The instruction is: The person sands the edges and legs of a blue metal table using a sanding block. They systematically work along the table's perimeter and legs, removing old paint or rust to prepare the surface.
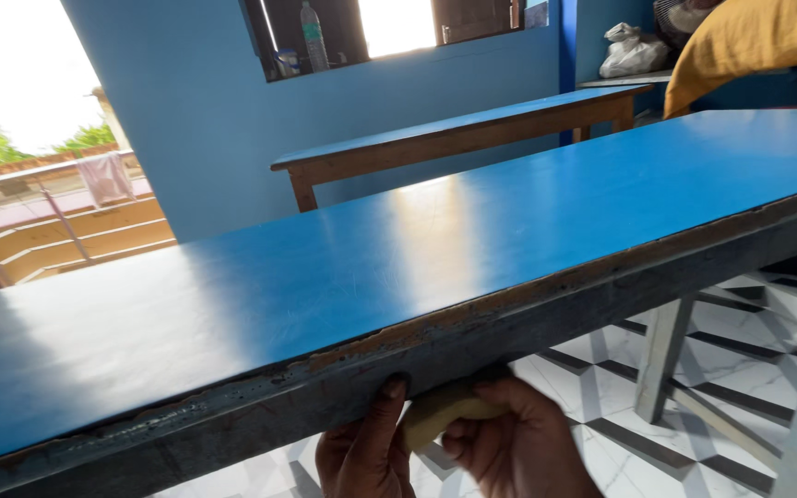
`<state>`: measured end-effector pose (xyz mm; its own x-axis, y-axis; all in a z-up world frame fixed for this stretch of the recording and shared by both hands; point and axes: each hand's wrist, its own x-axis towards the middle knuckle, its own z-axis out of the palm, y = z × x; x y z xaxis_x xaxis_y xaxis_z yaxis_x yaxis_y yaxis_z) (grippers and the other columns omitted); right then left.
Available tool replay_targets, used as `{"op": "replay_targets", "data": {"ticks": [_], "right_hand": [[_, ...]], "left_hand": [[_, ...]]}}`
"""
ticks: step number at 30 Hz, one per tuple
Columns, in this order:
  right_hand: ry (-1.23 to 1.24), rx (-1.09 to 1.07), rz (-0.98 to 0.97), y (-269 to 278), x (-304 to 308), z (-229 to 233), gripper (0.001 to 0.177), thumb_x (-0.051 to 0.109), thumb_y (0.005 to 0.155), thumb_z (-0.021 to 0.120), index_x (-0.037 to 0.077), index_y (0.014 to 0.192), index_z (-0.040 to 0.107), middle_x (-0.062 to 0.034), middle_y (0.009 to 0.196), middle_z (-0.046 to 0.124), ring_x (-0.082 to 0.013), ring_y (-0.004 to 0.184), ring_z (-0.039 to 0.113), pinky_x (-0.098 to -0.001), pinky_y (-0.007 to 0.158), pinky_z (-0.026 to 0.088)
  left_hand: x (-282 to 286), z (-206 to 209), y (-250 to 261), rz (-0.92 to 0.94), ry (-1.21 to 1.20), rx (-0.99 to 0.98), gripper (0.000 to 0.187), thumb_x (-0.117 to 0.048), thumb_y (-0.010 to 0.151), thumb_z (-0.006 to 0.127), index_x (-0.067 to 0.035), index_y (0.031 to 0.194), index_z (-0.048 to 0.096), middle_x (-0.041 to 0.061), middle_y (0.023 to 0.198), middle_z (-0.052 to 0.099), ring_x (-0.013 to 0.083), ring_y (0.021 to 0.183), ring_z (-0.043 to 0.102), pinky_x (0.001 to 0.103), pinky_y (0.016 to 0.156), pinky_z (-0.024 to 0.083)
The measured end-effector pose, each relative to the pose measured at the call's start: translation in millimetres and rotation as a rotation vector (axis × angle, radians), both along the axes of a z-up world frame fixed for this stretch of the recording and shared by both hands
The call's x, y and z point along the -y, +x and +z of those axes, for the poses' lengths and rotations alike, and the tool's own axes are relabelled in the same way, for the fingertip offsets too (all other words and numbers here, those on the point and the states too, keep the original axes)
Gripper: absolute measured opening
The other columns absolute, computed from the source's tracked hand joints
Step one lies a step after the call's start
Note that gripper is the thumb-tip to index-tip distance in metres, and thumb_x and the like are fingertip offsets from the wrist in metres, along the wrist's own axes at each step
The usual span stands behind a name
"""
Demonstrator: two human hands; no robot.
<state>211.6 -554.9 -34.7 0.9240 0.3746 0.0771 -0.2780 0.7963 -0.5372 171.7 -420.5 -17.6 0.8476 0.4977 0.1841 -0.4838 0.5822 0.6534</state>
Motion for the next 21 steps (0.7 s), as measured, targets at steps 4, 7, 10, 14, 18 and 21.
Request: {"op": "replay_targets", "data": {"ticks": [4,7,10,14,18,21], "right_hand": [[-0.034,-0.09,-0.247,18,39,2,0.025,0.018,0.096,0.049,-0.001,0.107,0.061,-0.0146,0.084,0.07,-0.0222,0.065,0.066,-0.0365,0.059,0.057],[-0.061,-0.085,-0.315,22,61,3,0.026,0.02,0.098,0.049,-0.002,0.104,0.06,-0.0159,0.085,0.07,-0.0225,0.067,0.066,-0.0358,0.06,0.057],[-0.01,-0.075,-0.185,15,54,3,0.025,0.022,0.095,0.05,0.001,0.104,0.062,-0.0157,0.082,0.07,-0.0215,0.063,0.064,-0.0372,0.059,0.057],[0.008,-0.015,0.0,17,69,9,0.027,0.018,0.092,0.048,0.001,0.107,0.062,-0.0164,0.085,0.072,-0.0222,0.067,0.066,-0.0386,0.065,0.058],[-0.107,-0.05,-0.158,29,90,9,0.03,0.022,0.098,0.046,-0.002,0.111,0.059,-0.0157,0.087,0.072,-0.0214,0.072,0.066,-0.0391,0.069,0.057],[-0.081,0.03,-0.073,31,84,0,0.033,0.023,0.1,0.043,-0.002,0.116,0.058,-0.0185,0.092,0.072,-0.0249,0.078,0.068,-0.0403,0.073,0.058]], "left_hand": [[1,-9,5,-0.035,0.275,-0.215,0.051,-0.032,0.089,0.073,0.001,0.128,0.067,0.018,0.114,0.079,0.0294,0.113,0.076,0.051,0.089,0.062],[13,-14,16,-0.156,0.397,-0.445,0.065,-0.056,0.09,0.06,0.003,0.117,0.069,0.018,0.106,0.081,0.0278,0.103,0.079,0.044,0.087,0.063],[26,-20,21,-0.166,0.543,-0.427,0.071,-0.06,0.089,0.058,0.005,0.114,0.074,0.021,0.097,0.084,0.029,0.089,0.082,0.042,0.079,0.065],[37,-23,23,-0.005,0.897,-0.497,0.052,-0.049,0.089,0.065,-0.002,0.105,0.081,0.019,0.084,0.083,0.0271,0.07,0.084,0.039,0.067,0.069],[50,-6,14,0.126,1.381,-0.494,0.035,-0.048,0.091,0.069,-0.019,0.105,0.082,0.008,0.085,0.086,0.0122,0.077,0.084,0.027,0.077,0.064],[64,30,-2,0.687,1.748,0.209,0.037,-0.035,0.086,0.075,-0.013,0.116,0.077,0.011,0.103,0.079,0.0193,0.084,0.081,0.033,0.078,0.064]]}}
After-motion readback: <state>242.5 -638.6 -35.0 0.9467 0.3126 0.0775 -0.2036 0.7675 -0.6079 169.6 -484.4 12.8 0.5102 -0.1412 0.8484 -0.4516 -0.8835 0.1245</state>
